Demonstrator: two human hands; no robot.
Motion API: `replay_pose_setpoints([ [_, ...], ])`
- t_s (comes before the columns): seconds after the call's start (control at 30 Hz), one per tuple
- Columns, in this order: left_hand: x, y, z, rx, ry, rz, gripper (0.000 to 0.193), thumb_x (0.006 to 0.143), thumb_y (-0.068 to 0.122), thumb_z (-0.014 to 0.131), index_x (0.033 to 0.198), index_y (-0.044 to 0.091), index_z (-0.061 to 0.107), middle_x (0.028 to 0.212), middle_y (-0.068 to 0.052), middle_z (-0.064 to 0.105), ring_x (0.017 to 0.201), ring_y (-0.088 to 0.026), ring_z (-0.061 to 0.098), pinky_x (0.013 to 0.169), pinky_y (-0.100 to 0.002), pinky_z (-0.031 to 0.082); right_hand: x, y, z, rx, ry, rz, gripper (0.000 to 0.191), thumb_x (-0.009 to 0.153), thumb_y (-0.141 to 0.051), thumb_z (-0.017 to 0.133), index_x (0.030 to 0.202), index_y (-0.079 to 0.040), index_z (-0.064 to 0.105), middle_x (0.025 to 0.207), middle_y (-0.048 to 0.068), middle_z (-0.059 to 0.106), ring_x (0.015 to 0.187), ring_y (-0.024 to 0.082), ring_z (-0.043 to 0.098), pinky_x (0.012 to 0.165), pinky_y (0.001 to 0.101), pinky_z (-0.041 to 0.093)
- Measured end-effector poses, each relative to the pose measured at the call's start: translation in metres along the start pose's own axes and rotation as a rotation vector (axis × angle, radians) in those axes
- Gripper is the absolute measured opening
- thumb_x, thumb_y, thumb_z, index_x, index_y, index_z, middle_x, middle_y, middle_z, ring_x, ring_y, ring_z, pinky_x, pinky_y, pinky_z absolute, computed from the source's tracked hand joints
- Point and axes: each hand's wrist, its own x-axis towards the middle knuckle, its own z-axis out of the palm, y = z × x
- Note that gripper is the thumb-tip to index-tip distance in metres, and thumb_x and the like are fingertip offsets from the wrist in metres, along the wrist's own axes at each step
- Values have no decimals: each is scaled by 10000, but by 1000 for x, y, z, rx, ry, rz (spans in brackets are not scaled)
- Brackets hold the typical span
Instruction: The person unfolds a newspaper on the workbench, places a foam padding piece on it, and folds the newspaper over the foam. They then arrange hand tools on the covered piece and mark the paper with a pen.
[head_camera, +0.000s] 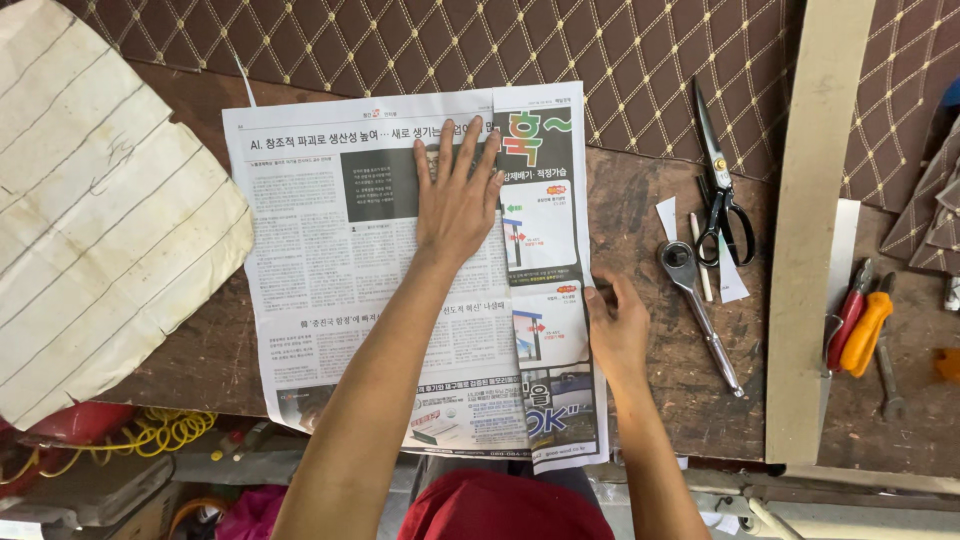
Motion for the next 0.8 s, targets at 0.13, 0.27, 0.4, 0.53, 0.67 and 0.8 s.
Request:
replay_pose_setpoints([
  [0.13, 1, -1, 2, 10, -24, -14, 527, 1105, 432, 327, 1585, 233, 409, 1677, -68, 265, 1565, -317, 142, 1260, -639, 44, -2, 3, 1, -10, 3, -16, 261, 951, -69, 668, 1210, -43, 687, 814, 81, 692, 724, 148, 640, 668, 309, 517],
  [0.27, 2, -1, 3, 29, -16, -8, 531, 1106, 450, 318, 1585, 239, 405, 1683, -84, 257, 1566, -314, 131, 1257, -634, 40, -1, 6, 1, 0, -4, -19, 262, 951, -69, 669, 1211, -49, 684, 852, 63, 702, 744, 134, 644, 672, 302, 526],
  [0.4, 1, 0, 2, 18, -15, -8, 533, 1109, 450, 320, 1590, 235, 402, 1684, -82, 252, 1570, -318, 131, 1258, -637, 41, -1, 7, 2, 24, 28, 1, 263, 956, -60, 665, 1219, -56, 686, 831, 66, 677, 726, 131, 613, 658, 305, 513],
  [0.53, 0, 1, 1, 6, -11, -4, 536, 1115, 447, 326, 1600, 229, 397, 1688, -88, 247, 1574, -322, 134, 1260, -641, 43, -2, 4, 4, 29, 54, 2, 269, 947, -66, 668, 1215, -65, 691, 799, 46, 658, 699, 118, 587, 636, 304, 499],
  [0.67, -1, -2, 3, -38, -10, -10, 534, 1120, 437, 329, 1606, 225, 389, 1692, -117, 243, 1577, -306, 147, 1267, -641, 42, -3, -1, 4, 2, 52, 22, 266, 951, -80, 665, 1216, -69, 690, 769, 39, 657, 674, 114, 593, 628, 301, 490],
  [0.8, 0, -8, 5, -178, 61, -38, 525, 1134, 390, 348, 1616, 184, 388, 1707, -132, 235, 1592, -315, 154, 1291, -618, 45, -3, -4, 4, 28, 60, 63, 268, 949, -83, 664, 1215, -78, 696, 756, 47, 649, 664, 118, 585, 619, 301, 484],
])
